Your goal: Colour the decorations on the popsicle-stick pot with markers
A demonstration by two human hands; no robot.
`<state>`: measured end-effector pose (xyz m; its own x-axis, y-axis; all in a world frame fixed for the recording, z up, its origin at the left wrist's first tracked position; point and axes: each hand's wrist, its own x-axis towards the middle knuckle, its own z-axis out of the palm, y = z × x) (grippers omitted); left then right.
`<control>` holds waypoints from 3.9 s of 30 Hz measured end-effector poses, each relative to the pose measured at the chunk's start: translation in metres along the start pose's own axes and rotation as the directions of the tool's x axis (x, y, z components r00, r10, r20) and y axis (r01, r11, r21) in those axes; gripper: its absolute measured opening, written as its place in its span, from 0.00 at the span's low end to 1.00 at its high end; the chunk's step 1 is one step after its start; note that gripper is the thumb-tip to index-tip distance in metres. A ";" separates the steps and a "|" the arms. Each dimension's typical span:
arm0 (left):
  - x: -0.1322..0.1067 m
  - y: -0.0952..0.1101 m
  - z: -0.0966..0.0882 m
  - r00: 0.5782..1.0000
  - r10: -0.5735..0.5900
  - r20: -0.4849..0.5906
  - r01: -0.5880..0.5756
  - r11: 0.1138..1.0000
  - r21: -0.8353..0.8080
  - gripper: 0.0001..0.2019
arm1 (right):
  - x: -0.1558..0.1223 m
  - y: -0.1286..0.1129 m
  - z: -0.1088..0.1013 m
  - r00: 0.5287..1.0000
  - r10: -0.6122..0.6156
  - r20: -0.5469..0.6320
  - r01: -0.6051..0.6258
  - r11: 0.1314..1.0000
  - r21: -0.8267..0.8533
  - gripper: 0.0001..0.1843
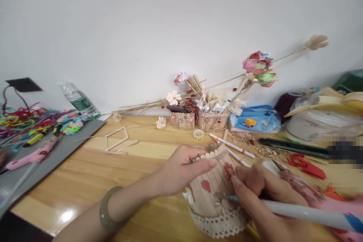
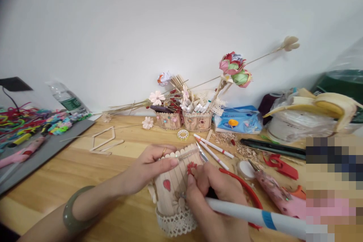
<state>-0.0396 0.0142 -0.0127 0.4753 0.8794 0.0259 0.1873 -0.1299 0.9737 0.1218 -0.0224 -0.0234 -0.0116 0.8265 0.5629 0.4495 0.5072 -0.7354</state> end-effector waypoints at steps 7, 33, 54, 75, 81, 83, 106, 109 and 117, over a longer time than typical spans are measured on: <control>0.000 0.001 0.001 1.000 0.025 0.001 -0.025 0.999 -0.033 0.15 | -0.001 -0.001 0.000 1.000 0.026 0.018 -0.027 0.997 0.074 0.19; -0.001 -0.001 0.004 1.000 -0.010 -0.029 0.007 0.993 -0.115 0.15 | 0.000 0.004 0.001 0.999 -0.051 0.020 0.047 0.988 0.150 0.19; -0.002 -0.004 0.004 0.993 -0.089 -0.072 0.077 0.985 -0.155 0.16 | -0.006 0.007 0.009 0.995 0.098 0.008 -0.093 0.912 0.400 0.20; -0.003 -0.003 0.007 0.990 -0.116 -0.085 0.101 0.982 -0.162 0.16 | -0.003 0.009 0.006 0.996 0.049 0.081 -0.075 0.927 0.368 0.19; -0.002 -0.002 0.005 0.991 -0.108 -0.083 0.093 0.983 -0.161 0.17 | -0.003 0.009 0.004 0.996 0.003 0.092 -0.035 0.938 0.345 0.19; -0.002 -0.002 0.005 0.990 -0.112 -0.089 0.097 0.983 -0.154 0.17 | -0.004 0.009 0.004 0.997 0.026 0.075 -0.051 0.935 0.350 0.19; 0.007 -0.010 -0.012 0.996 -0.084 -0.001 0.083 0.985 -0.151 0.15 | 0.007 0.000 -0.008 0.991 -0.005 0.137 -0.008 0.996 0.091 0.17; 0.007 -0.010 -0.012 0.996 -0.084 0.005 0.084 0.984 -0.156 0.15 | 0.005 -0.004 -0.007 0.988 -0.104 0.110 0.111 0.992 -0.056 0.16; 0.008 -0.008 -0.011 0.999 -0.054 0.004 0.054 0.992 -0.114 0.15 | -0.001 0.002 0.001 0.989 -0.127 0.071 0.133 0.987 -0.089 0.17</control>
<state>-0.0467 0.0270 -0.0175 0.4684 0.8831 -0.0275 0.1137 -0.0294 0.9931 0.1216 -0.0219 -0.0254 -0.1317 0.7707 0.6235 0.5215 0.5887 -0.6176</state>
